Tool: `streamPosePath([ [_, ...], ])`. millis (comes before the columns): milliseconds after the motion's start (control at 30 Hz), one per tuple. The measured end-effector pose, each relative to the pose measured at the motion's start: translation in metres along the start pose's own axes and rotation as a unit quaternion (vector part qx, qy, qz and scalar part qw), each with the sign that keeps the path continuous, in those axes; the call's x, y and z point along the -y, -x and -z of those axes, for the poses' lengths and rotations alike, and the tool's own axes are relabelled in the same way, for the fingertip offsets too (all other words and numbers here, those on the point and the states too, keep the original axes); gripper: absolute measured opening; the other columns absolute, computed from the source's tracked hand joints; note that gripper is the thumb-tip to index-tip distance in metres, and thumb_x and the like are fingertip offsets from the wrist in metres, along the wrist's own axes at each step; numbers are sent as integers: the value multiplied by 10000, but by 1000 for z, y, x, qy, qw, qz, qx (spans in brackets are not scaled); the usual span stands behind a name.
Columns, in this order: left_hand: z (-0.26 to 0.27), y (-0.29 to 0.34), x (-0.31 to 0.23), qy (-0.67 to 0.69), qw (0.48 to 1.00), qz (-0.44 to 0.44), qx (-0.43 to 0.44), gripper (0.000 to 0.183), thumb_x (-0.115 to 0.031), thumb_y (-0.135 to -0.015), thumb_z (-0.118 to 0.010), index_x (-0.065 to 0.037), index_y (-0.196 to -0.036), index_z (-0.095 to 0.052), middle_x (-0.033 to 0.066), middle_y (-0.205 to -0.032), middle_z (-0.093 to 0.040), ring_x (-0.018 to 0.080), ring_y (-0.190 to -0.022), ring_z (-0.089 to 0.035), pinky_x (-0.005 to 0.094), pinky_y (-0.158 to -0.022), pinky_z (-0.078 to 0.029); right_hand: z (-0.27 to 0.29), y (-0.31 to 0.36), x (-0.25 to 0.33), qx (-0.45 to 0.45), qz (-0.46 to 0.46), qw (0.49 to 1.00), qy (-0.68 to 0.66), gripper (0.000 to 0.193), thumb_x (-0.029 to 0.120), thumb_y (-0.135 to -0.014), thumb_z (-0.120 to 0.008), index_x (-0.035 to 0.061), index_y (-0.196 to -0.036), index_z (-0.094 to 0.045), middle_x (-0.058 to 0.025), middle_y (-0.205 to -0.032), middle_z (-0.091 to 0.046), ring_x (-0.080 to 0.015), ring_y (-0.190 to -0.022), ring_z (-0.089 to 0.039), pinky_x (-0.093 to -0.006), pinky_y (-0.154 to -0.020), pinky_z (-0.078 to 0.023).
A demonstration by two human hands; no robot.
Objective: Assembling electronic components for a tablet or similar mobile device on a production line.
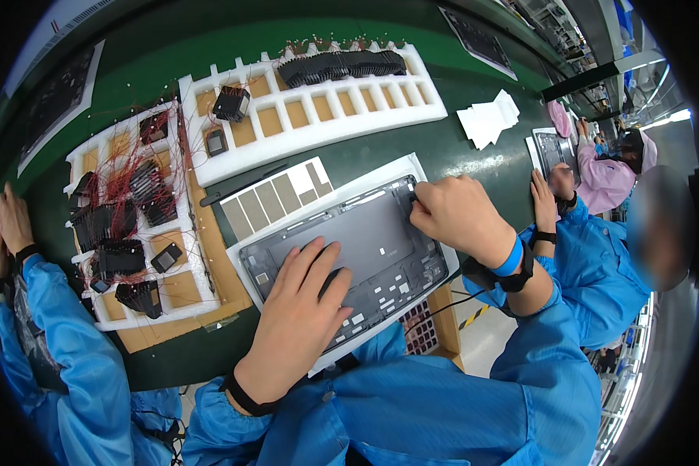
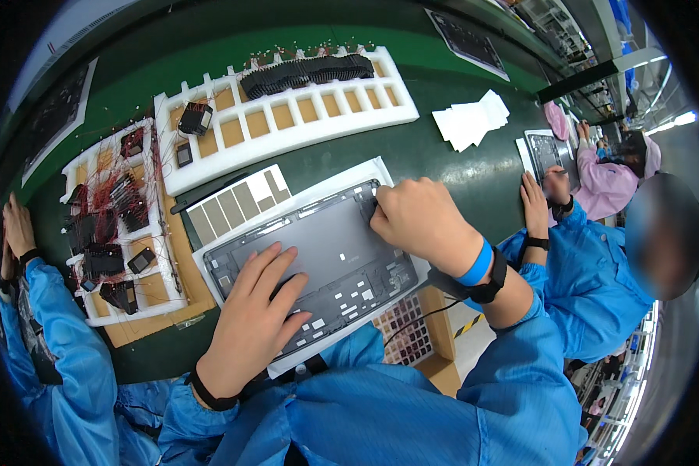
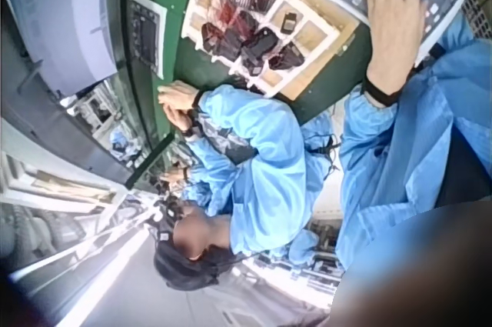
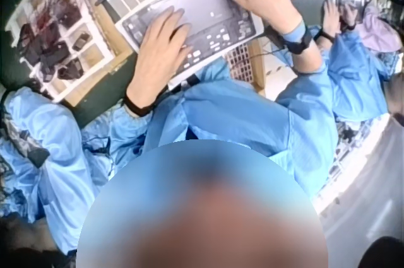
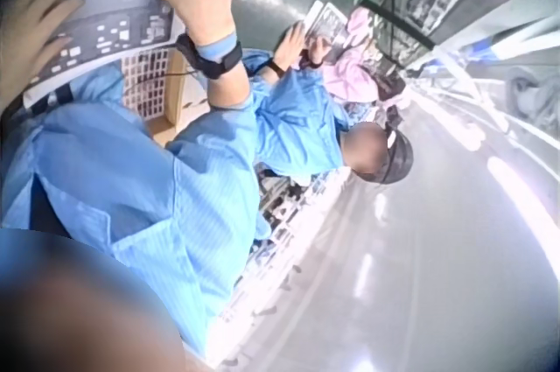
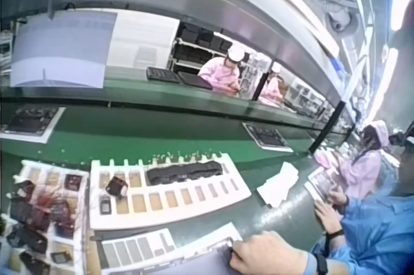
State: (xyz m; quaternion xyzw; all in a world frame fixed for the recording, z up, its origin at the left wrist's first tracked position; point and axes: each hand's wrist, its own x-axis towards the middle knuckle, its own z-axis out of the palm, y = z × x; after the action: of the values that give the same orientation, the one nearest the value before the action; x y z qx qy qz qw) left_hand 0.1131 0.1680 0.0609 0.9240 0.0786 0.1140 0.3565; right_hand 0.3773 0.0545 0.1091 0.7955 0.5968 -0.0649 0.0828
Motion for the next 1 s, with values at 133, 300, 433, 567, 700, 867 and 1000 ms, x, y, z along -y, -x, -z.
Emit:
streamPosePath([
  [133, -1, 1, 2, 3, 1000, -5, 3, 484, -174, -801, -808, -7, -1219, -631, 193, -1441, -518, 394, -1416, -420, 541, -1190, -361, -5, 2, 11, -17, -29, 999, 41, 218, 206, -880, -609, 30, -768, -672, -203, -647, -661, -391, -594, -678, -474, -583, -562],
  [300, -1, 1, 4, 8, 1000, -8, 4, 489, -178, -801, -808, -4, -1222, -631, 194, -1443, -517, 395, -1416, -420, 546, -1187, -364, -10, 7, 4, -19, -21, 999, 32, 280, 236, -932, -590, 41, -742, -659, -181, -621, -654, -376, -573, -674, -469, -558, -548],
  [433, -1, 1, 3, 1, 1000, -8, 11, 491, -176, -804, -807, -4, -1228, -631, 195, -1449, -513, 396, -1416, -420, 548, -1182, -369, -25, 13, -1, -66, -31, 997, 6, 258, 263, -948, -613, 70, -783, -656, -149, -598, -645, -370, -553, -660, -469, -532, -523],
  [567, -3, 0, 4, -13, 1000, -2, 10, 487, -182, -812, -802, -14, -1238, -636, 186, -1473, -503, 391, -1421, -420, 549, -1182, -370, -28, 11, -6, -97, -117, 984, -98, 249, 321, -914, -700, 90, -835, -650, -98, -632, -635, -320, -574, -640, -419, -549, -499],
  [700, -3, -1, 4, -15, 1000, -4, 20, 487, -184, -813, -800, -19, -1241, -636, 180, -1479, -502, 388, -1425, -418, 550, -1183, -368, -43, 20, -7, -184, -170, 939, -237, 260, 294, -891, -761, 73, -903, -624, -68, -750, -559, -222, -647, -561, -367, -593, -458],
  [867, -1, 1, 3, -24, 999, -3, 21, 489, -186, -805, -805, -20, -1235, -643, 178, -1475, -512, 385, -1428, -420, 548, -1185, -367, -56, 22, 0, -222, -149, 912, -310, 218, 199, -891, -759, 92, -1055, -662, -45, -732, -527, -212, -627, -522, -349, -580, -444],
  [1000, -2, 0, 5, -21, 1000, 2, 10, 476, -181, -798, -809, -21, -1218, -654, 179, -1459, -530, 385, -1418, -436, 546, -1180, -376, -48, 23, -3, -160, -125, 940, -274, 267, 198, -883, -766, 86, -1097, -652, -60, -760, -565, -230, -660, -583, -358, -594, -466],
])
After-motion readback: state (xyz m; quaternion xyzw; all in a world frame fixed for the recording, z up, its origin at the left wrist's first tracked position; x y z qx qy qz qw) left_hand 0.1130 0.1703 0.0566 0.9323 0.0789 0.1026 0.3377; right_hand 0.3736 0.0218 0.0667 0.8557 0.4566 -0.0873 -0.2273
